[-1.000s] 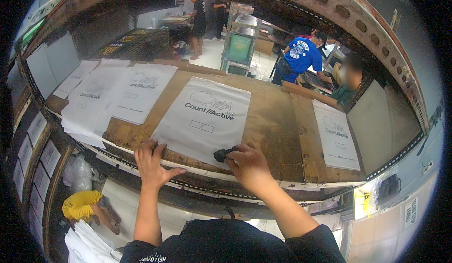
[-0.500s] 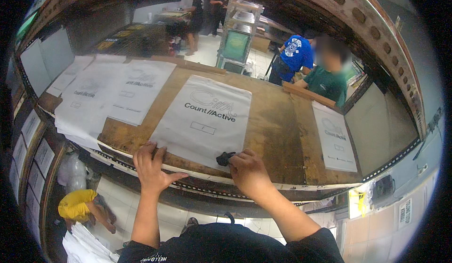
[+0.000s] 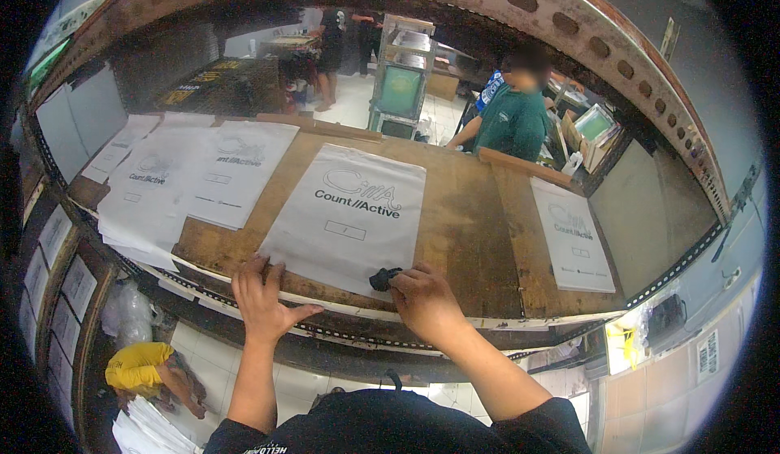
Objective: The person applies adhesive and dark ink to various areas of paper sheets on a wooden workbench using a small applicator tool and a piece of cloth.
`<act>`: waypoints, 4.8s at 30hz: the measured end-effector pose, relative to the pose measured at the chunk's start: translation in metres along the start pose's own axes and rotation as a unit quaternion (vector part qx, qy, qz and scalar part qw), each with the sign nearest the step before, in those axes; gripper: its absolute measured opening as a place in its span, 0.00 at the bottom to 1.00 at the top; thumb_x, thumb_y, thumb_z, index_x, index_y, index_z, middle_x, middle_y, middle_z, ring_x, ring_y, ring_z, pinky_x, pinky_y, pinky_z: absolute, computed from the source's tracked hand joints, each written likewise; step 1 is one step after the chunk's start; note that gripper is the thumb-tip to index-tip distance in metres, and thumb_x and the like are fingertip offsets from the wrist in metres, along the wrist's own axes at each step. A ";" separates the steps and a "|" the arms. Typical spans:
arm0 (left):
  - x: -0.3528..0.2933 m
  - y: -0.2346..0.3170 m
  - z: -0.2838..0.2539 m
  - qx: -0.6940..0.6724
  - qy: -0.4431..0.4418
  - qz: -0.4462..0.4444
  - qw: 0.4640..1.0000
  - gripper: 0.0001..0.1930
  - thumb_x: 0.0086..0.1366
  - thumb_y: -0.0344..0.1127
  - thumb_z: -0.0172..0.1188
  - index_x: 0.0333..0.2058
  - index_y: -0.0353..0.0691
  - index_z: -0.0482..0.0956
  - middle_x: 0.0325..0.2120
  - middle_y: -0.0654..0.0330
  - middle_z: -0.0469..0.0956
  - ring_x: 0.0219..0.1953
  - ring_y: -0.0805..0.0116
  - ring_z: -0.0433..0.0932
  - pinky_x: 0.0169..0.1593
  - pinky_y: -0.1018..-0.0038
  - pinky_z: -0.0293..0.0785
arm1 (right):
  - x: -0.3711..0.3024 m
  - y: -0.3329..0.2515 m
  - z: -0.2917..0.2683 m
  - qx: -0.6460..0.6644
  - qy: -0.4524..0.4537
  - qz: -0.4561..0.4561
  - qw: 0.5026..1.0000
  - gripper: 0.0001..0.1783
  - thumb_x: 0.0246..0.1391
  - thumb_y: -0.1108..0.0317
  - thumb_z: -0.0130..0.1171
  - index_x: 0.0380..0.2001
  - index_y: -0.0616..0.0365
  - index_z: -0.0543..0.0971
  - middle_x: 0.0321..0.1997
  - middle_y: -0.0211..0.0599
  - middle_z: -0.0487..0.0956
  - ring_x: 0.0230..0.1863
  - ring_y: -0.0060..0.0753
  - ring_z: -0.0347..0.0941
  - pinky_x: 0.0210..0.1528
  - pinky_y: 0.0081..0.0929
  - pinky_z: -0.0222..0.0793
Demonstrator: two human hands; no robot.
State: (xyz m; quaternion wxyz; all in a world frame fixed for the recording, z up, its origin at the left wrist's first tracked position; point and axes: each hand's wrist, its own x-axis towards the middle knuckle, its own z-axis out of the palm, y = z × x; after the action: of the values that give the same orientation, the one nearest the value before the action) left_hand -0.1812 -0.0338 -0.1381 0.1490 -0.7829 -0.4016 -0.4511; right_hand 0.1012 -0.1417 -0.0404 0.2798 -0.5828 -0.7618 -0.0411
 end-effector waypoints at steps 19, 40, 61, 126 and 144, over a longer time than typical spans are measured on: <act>0.005 0.001 -0.001 0.008 0.017 0.021 1.000 0.51 0.48 0.85 0.60 0.51 0.41 0.76 0.49 0.46 0.73 0.54 0.44 0.72 0.59 0.45 0.65 | -0.004 -0.003 -0.002 0.014 0.004 0.028 1.000 0.04 0.52 0.75 0.64 0.33 0.62 0.83 0.35 0.46 0.84 0.42 0.55 0.79 0.47 0.45 0.77; 0.009 0.000 -0.003 -0.007 0.016 0.027 0.999 0.50 0.46 0.82 0.64 0.51 0.41 0.76 0.49 0.46 0.72 0.53 0.44 0.71 0.57 0.45 0.64 | -0.005 -0.005 -0.001 -0.011 0.007 0.041 0.999 0.05 0.51 0.75 0.65 0.33 0.60 0.83 0.36 0.45 0.84 0.43 0.53 0.79 0.48 0.45 0.77; 0.008 0.002 -0.003 -0.003 0.016 0.010 1.000 0.50 0.47 0.84 0.61 0.47 0.38 0.79 0.51 0.46 0.72 0.57 0.42 0.71 0.60 0.45 0.64 | -0.003 -0.009 -0.003 -0.008 -0.002 0.050 0.999 0.05 0.53 0.74 0.63 0.33 0.62 0.83 0.36 0.46 0.84 0.42 0.54 0.79 0.47 0.45 0.76; 0.010 -0.001 -0.003 -0.020 0.016 0.022 0.999 0.49 0.48 0.84 0.62 0.47 0.39 0.76 0.46 0.48 0.72 0.51 0.47 0.71 0.57 0.46 0.64 | -0.003 -0.007 -0.004 -0.018 -0.001 0.043 0.999 0.04 0.52 0.73 0.66 0.32 0.59 0.82 0.34 0.42 0.84 0.40 0.51 0.79 0.45 0.45 0.76; 0.007 -0.002 -0.002 -0.021 0.012 0.019 1.000 0.49 0.50 0.83 0.59 0.50 0.39 0.76 0.49 0.47 0.72 0.51 0.44 0.70 0.58 0.46 0.63 | -0.006 -0.004 0.000 -0.038 0.022 0.025 0.999 0.06 0.51 0.72 0.68 0.34 0.60 0.84 0.34 0.41 0.85 0.39 0.50 0.80 0.45 0.43 0.75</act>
State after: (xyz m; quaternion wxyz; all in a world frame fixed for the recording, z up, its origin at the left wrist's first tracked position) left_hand -0.1823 -0.0304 -0.1310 0.1455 -0.7881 -0.3749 -0.4660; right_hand 0.0984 -0.1478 -0.0424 0.2751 -0.6112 -0.7383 -0.0758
